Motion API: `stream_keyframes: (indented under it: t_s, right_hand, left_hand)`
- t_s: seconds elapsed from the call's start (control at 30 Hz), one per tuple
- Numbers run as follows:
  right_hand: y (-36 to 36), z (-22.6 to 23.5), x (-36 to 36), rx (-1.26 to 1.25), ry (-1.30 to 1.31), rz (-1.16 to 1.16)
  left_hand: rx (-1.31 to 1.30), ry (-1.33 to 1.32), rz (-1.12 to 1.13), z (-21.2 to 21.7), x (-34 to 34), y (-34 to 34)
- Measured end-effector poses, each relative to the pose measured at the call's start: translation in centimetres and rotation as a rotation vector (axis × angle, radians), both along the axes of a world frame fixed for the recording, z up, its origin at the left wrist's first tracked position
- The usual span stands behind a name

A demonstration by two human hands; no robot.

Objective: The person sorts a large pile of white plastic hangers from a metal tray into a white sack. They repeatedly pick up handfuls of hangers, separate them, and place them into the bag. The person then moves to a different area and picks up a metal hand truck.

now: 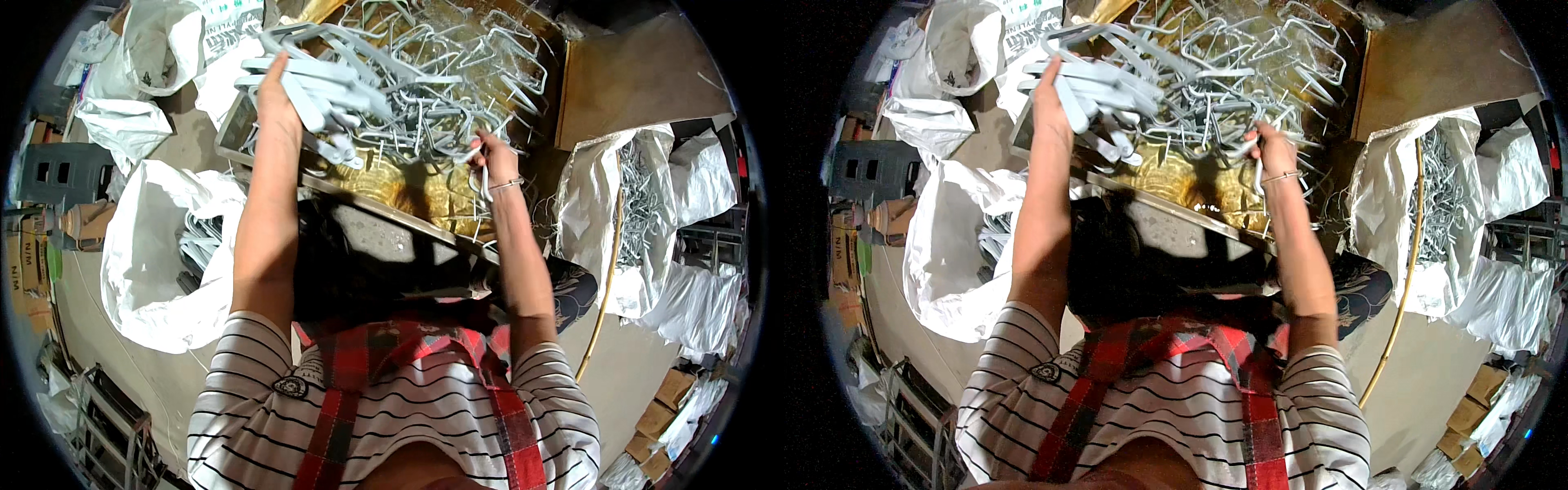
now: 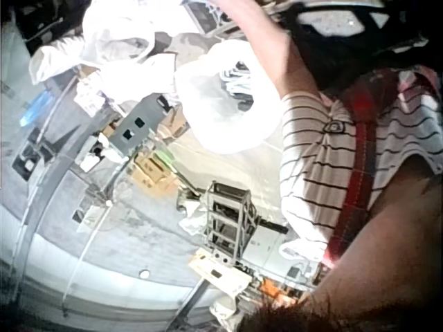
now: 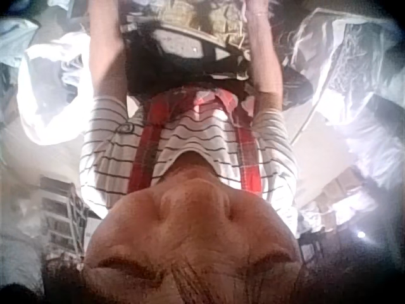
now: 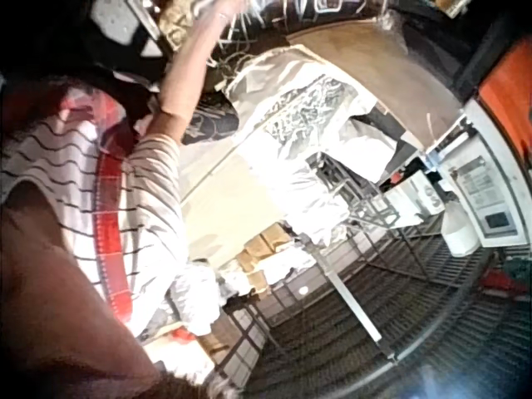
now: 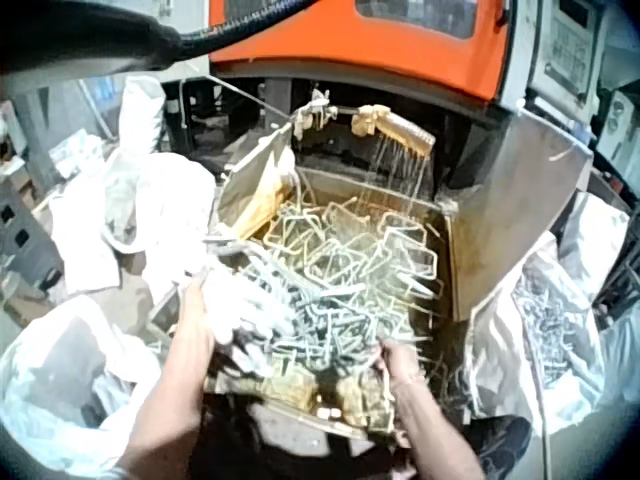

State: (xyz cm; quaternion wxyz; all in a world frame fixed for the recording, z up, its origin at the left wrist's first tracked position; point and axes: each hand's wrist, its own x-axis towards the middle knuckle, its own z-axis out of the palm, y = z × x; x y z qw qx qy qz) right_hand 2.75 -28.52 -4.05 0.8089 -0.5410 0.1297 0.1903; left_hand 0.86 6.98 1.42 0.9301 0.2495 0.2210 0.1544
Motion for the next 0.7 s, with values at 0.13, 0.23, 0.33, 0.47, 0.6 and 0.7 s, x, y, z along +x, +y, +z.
stream_keyframes:
  t_s: [0.13, 0.23, 0.33, 0.47, 0.6, 0.7]
  right_hand:
    - [-0.5, 2.8, 1.3, -1.831, -0.644, 0.626]
    - [0.1, 5.3, 4.2, -0.848, -0.278, 0.511]
    - [6.3, 11.4, 2.1, 0.039, 0.095, 0.186]
    - [8.3, 7.9, 3.3, 0.116, 0.111, 0.333]
    - [7.0, 8.6, 1.8, 0.327, 0.081, 0.284]
    - [6.5, 8.0, 1.7, 0.279, 0.042, 0.227]
  left_hand:
    - [0.509, -0.059, -0.115, 1.8, -1.1, -3.8]
    - [1.003, -0.072, -0.307, 1.7, -2.0, -6.7]
    - [1.202, -0.022, -0.646, 1.7, -2.9, -9.5]
    - [1.469, -0.333, -0.726, -1.0, -3.1, -11.3]
    - [1.251, -0.396, -0.767, -1.1, -3.7, -11.1]
    - [1.122, -0.427, -0.799, -0.9, -3.2, -11.4]
